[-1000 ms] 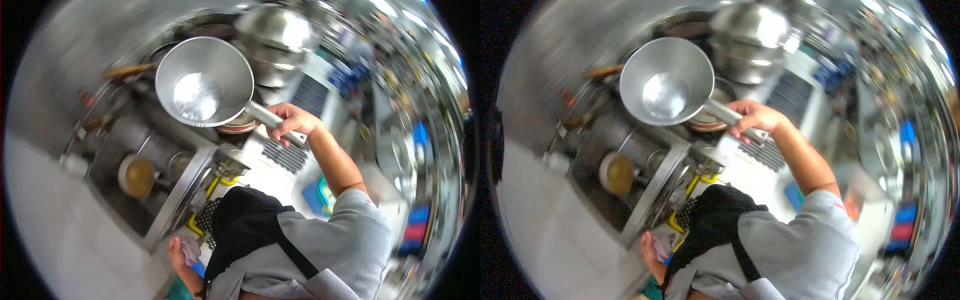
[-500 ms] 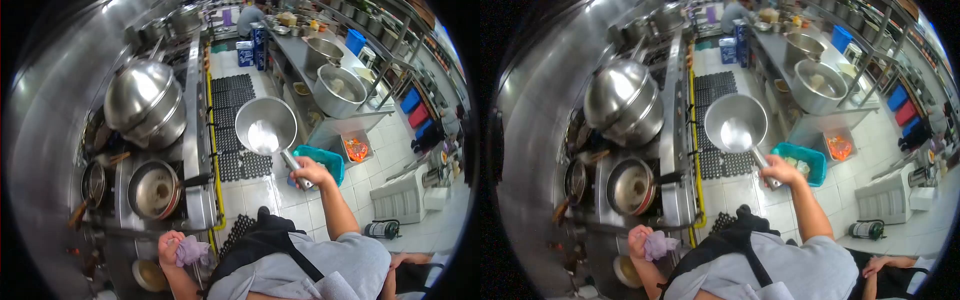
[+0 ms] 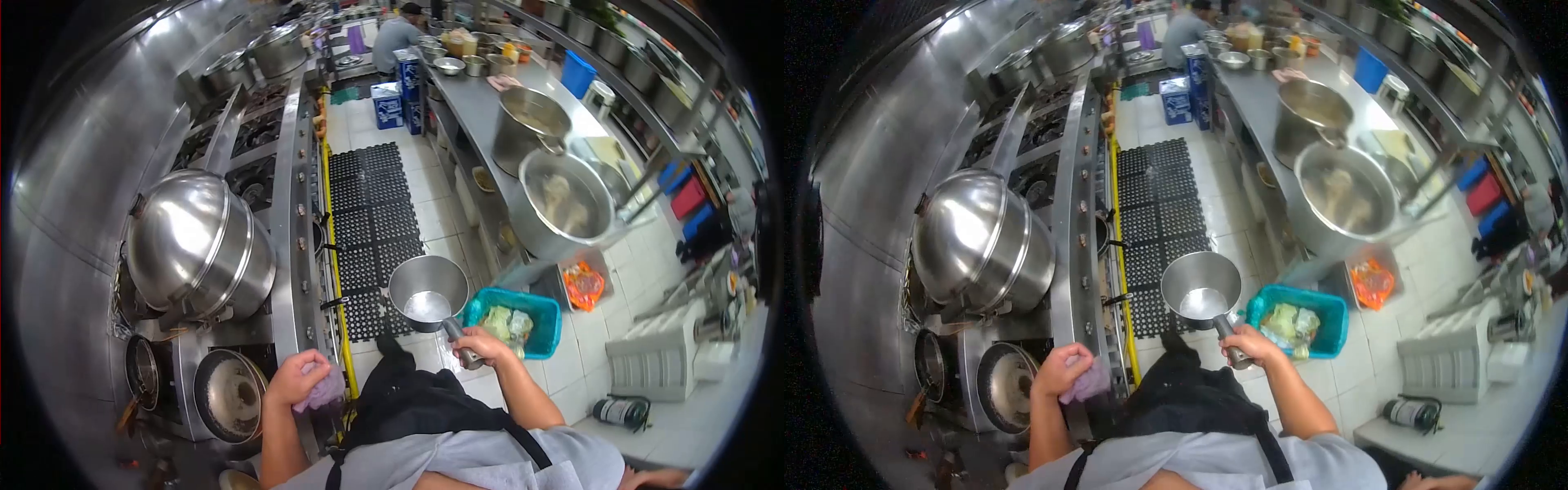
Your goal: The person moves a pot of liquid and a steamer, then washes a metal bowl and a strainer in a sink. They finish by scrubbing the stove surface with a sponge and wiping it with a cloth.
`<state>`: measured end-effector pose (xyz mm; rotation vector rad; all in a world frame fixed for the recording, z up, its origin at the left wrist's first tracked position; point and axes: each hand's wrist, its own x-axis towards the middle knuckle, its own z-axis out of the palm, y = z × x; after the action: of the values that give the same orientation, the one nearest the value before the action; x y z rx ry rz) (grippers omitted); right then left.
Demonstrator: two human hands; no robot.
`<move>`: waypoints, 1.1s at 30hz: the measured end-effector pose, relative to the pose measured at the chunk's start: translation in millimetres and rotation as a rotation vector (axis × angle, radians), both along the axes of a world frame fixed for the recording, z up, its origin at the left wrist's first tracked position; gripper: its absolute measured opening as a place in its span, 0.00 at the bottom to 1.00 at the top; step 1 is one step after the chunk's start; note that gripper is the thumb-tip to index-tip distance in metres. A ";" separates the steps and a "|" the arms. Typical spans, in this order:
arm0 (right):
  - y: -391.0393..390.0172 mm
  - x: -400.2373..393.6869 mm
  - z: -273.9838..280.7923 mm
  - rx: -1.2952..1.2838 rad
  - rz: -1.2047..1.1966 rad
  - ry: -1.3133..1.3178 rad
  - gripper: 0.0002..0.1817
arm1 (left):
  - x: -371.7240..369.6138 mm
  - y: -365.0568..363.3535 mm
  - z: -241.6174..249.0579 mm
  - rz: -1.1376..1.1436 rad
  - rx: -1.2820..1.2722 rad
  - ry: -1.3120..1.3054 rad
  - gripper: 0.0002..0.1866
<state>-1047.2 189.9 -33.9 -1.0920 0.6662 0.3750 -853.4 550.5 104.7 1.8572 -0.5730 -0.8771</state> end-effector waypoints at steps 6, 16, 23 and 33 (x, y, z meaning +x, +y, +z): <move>-55.5 119.0 -22.4 0.105 -0.066 0.058 0.07 | 130.9 -86.3 -79.7 -0.065 -0.039 -0.041 0.11; -169.4 292.1 -13.6 0.059 -0.194 0.178 0.09 | 359.8 -302.8 -97.5 -0.126 -0.069 -0.208 0.13; -280.9 455.0 -40.7 0.006 -0.235 0.163 0.11 | 516.0 -360.5 -126.4 0.092 0.020 -0.392 0.13; -434.2 756.5 -1.8 -0.115 -0.036 -0.136 0.10 | 669.4 -289.6 -134.4 0.877 0.806 -0.853 0.12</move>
<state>-290.6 -244.3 -35.7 -1.2017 0.5913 0.2315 -184.0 260.9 -29.7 2.8419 0.2161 0.3949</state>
